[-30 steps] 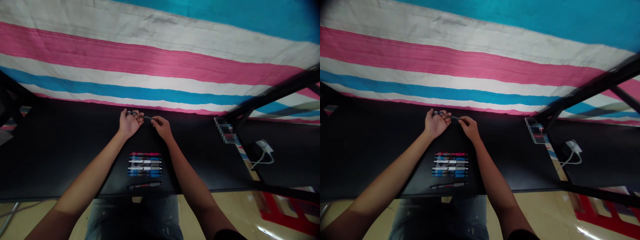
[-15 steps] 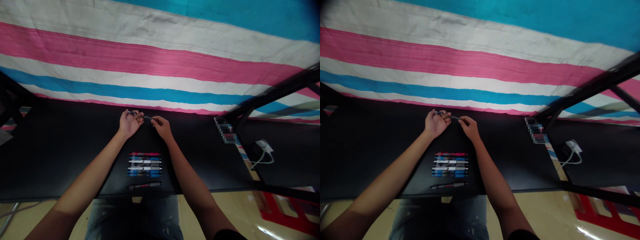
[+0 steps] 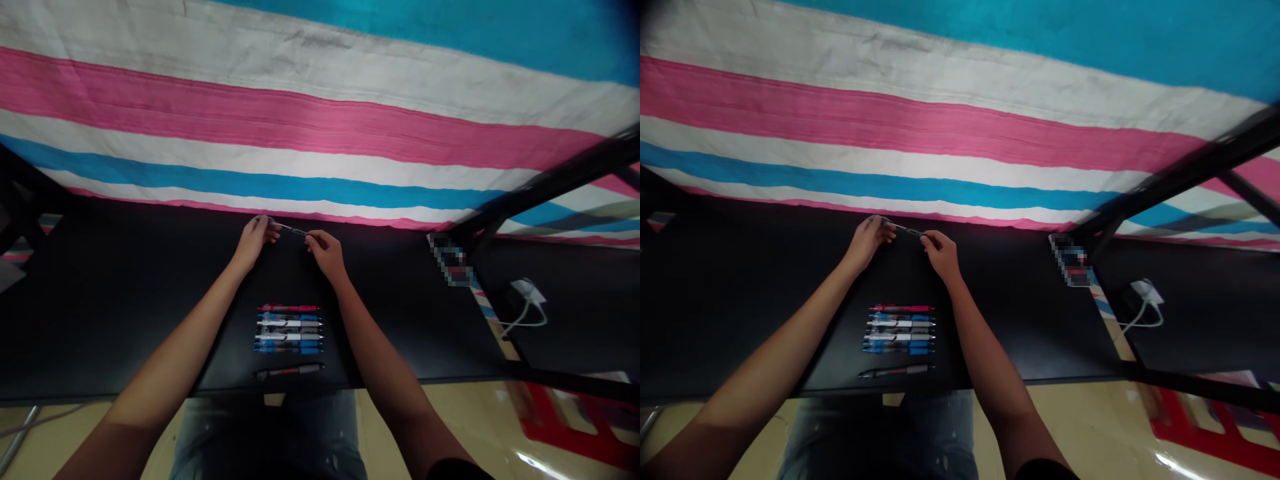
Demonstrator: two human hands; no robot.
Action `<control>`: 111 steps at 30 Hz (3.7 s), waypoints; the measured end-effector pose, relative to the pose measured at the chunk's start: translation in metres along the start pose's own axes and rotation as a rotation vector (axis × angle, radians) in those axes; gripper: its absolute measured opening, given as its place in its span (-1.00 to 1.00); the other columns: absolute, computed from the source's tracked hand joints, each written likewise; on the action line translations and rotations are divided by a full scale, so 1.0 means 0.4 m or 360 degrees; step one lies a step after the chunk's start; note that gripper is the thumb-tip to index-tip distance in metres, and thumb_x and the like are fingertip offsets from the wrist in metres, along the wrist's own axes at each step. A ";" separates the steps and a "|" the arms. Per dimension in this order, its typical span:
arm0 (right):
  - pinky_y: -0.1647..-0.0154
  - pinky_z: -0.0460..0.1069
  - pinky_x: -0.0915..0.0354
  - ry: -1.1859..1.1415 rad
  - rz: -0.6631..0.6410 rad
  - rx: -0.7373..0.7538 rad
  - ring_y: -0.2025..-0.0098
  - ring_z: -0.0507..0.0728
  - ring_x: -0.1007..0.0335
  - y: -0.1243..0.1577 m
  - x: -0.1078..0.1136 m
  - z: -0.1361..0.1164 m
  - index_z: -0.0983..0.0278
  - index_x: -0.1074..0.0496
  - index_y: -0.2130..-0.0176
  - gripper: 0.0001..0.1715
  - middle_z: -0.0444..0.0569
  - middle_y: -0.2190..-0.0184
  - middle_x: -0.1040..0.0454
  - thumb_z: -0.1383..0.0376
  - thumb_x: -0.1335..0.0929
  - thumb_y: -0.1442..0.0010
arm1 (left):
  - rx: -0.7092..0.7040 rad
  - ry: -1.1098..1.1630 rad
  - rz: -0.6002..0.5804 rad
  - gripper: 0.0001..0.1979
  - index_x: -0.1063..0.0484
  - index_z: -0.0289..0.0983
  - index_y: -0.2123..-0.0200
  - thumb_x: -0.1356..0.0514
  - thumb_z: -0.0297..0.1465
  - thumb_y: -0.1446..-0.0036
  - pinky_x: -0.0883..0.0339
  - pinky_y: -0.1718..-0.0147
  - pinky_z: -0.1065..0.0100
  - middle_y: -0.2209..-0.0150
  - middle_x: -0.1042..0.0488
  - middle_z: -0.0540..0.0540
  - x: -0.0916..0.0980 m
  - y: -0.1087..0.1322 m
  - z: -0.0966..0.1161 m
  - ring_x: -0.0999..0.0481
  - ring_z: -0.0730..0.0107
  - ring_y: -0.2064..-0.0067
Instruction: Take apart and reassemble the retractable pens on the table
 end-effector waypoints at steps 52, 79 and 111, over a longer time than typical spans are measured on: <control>0.03 0.12 -0.33 0.0666 -0.0143 0.0282 0.13 0.22 -0.39 0.000 0.011 0.000 0.25 -0.59 0.22 -0.86 0.04 0.25 -0.50 0.32 -0.40 -0.21 | -0.0687 -0.1811 -0.0501 -0.83 -0.61 -0.19 0.16 -0.27 -0.36 -0.18 -0.25 -0.06 0.09 0.22 -0.45 -0.14 0.005 0.017 0.024 -0.41 0.08 0.08; 0.12 0.00 -0.31 0.0736 -0.1204 -0.0146 0.21 0.10 -0.40 0.210 0.014 -0.136 0.22 -0.63 0.26 -0.91 -0.03 0.22 -0.41 0.37 -0.48 -0.17 | -0.0710 -0.2124 -0.0558 -0.83 -0.59 -0.25 0.13 -0.24 -0.39 -0.23 -0.31 0.00 0.15 0.13 -0.50 -0.16 -0.006 0.022 0.020 -0.47 0.15 0.07; -0.03 0.08 -0.32 0.0677 -0.1034 0.0309 0.06 0.16 -0.37 0.173 -0.032 -0.144 0.27 -0.43 0.22 -0.86 0.06 0.07 -0.42 0.29 -0.44 -0.22 | -0.0792 -0.1858 -0.0558 -0.81 -0.55 -0.24 0.10 -0.18 -0.34 -0.29 -0.37 0.09 0.24 0.13 -0.50 -0.12 -0.010 0.034 0.048 -0.50 0.29 0.18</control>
Point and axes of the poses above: each hand's wrist, its own y-axis away from the middle knuckle, its own x-axis out of the back of the hand, z = x × y, the point moved 5 cm from there along -y, towards the middle knuckle
